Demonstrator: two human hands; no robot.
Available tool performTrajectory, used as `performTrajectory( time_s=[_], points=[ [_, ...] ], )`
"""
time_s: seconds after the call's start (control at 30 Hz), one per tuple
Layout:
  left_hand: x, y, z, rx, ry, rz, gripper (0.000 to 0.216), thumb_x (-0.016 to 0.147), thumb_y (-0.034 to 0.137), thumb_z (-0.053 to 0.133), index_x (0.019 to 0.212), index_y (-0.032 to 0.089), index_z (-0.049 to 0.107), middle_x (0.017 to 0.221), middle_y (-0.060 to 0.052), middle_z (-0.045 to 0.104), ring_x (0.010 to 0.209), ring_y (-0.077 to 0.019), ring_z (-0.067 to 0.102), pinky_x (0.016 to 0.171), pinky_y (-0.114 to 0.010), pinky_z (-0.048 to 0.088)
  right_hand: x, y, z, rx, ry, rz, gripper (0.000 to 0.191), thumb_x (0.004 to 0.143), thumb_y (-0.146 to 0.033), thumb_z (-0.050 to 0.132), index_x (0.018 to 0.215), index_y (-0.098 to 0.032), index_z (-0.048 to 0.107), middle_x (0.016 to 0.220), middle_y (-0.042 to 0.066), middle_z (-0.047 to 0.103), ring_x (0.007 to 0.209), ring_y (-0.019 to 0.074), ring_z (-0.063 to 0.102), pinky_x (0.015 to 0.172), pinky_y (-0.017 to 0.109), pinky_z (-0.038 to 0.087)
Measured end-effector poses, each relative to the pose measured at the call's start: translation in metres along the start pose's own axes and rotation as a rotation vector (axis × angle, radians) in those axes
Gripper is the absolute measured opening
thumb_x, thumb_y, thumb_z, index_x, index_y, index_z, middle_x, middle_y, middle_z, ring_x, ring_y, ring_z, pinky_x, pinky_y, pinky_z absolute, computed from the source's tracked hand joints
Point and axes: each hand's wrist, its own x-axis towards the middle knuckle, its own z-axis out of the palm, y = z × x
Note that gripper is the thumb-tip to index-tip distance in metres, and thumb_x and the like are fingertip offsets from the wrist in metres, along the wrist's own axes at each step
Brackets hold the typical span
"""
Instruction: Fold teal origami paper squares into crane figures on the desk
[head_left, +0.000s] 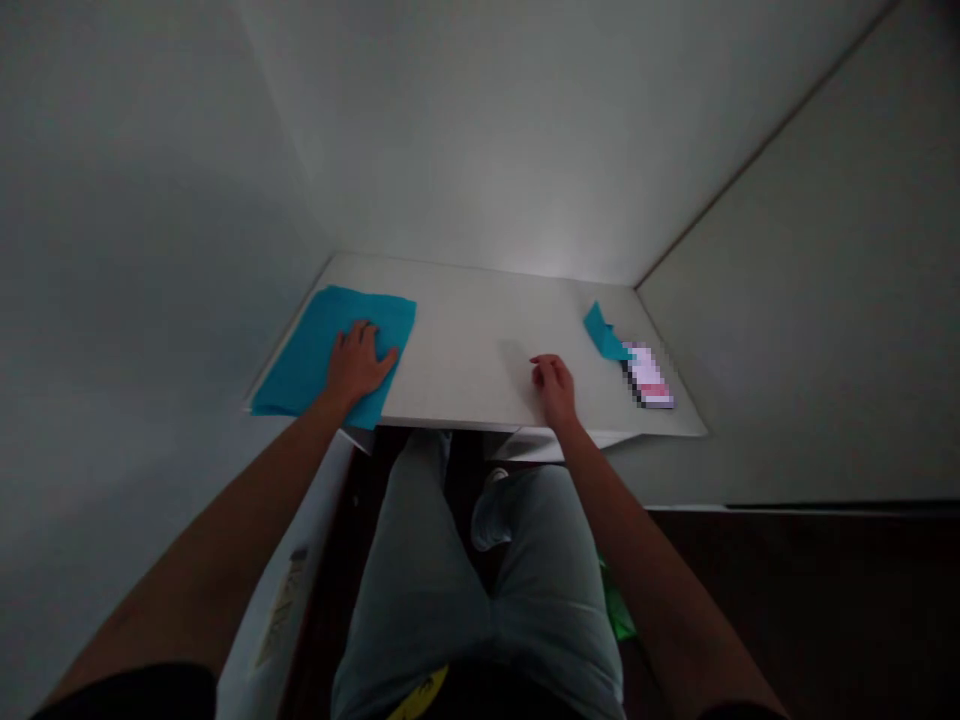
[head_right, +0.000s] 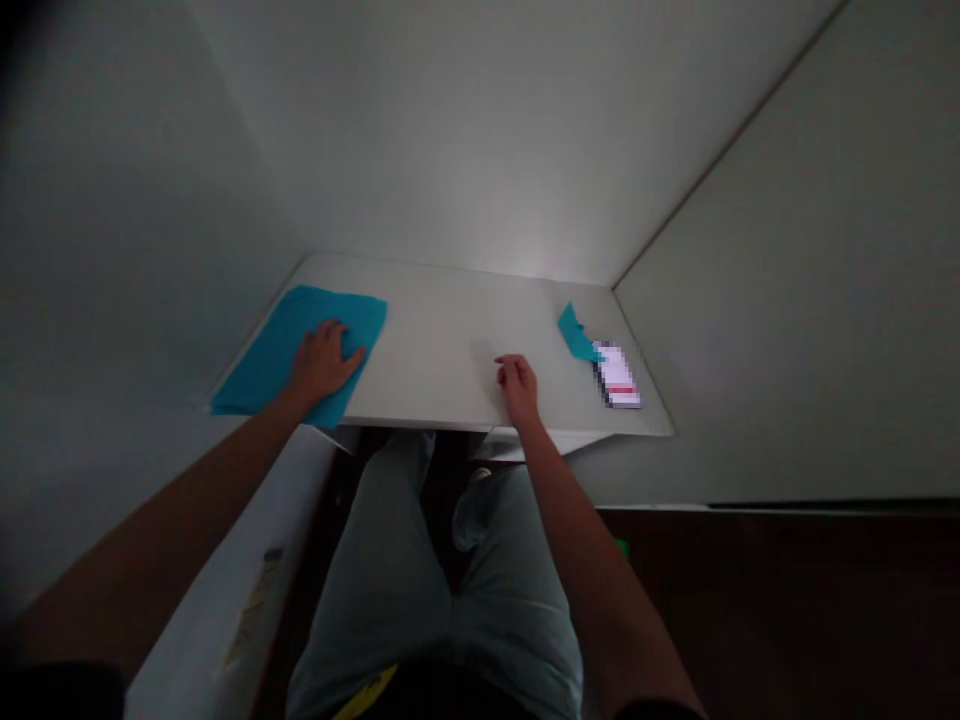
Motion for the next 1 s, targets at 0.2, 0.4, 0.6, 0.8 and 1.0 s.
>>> performTrajectory(
  time_s=[0.2, 0.4, 0.6, 0.8, 1.0],
  points=[
    [0.002, -0.007, 0.001, -0.017, 0.001, 0.055, 0.054, 0.104, 0.039, 0.051, 0.149, 0.013, 0.066, 0.169, -0.019, 0.056, 0.161, -0.0388, 0.046, 0.136, -0.058, 0.032, 0.03, -0.007, -0.048, -0.622, 0.051, -0.302, 0.033, 0.099, -0.05, 0.063, 0.116, -0.023, 0.068, 0.104, 0.009, 0.071, 0.089, 0.0245, 0.061, 0.089, 0.043, 0.054],
    [0.001, -0.011, 0.003, -0.027, -0.004, 0.072, 0.054, 0.105, 0.035, 0.045, 0.15, 0.016, 0.07, 0.167, -0.016, 0.06, 0.162, -0.0403, 0.045, 0.133, -0.065, 0.034, 0.074, -0.002, -0.128, -1.268, 0.255, -0.152, 0.053, 0.096, -0.042, 0.072, 0.139, -0.013, 0.064, 0.148, 0.028, 0.059, 0.131, 0.0437, 0.053, 0.107, 0.06, 0.043],
    [-0.002, -0.013, -0.002, -0.038, 0.05, 0.114, 0.055, 0.108, 0.042, 0.038, 0.134, 0.016, 0.079, 0.154, -0.015, 0.071, 0.151, -0.0361, 0.059, 0.126, -0.055, 0.044, 0.079, 0.006, -0.138, -1.406, 0.117, -0.184, 0.021, 0.104, -0.028, 0.062, 0.114, -0.019, 0.077, 0.126, 0.022, 0.071, 0.125, 0.043, 0.053, 0.104, 0.061, 0.04],
    [0.001, 0.018, -0.004, -0.063, 0.209, 0.145, 0.045, 0.108, 0.044, 0.047, 0.125, 0.017, 0.078, 0.137, -0.02, 0.078, 0.142, -0.0397, 0.064, 0.133, -0.066, 0.026, 0.046, -0.005, -0.086, -1.23, -0.128, -0.445, 0.023, 0.107, -0.026, 0.06, 0.117, -0.027, 0.081, 0.124, 0.017, 0.075, 0.119, 0.0389, 0.055, 0.099, 0.054, 0.044],
    [-0.02, 0.112, 0.021, -0.373, 0.177, 0.377, 0.07, 0.099, 0.055, 0.072, 0.157, 0.019, 0.054, 0.146, -0.019, 0.069, 0.136, -0.0368, 0.065, 0.117, -0.053, 0.051, 0.004, 0.004, -0.027, -0.939, -0.436, -0.58, 0.031, 0.106, -0.016, 0.058, 0.12, -0.03, 0.081, 0.14, 0.009, 0.07, 0.123, 0.0291, 0.062, 0.105, 0.047, 0.052]
  ],
)
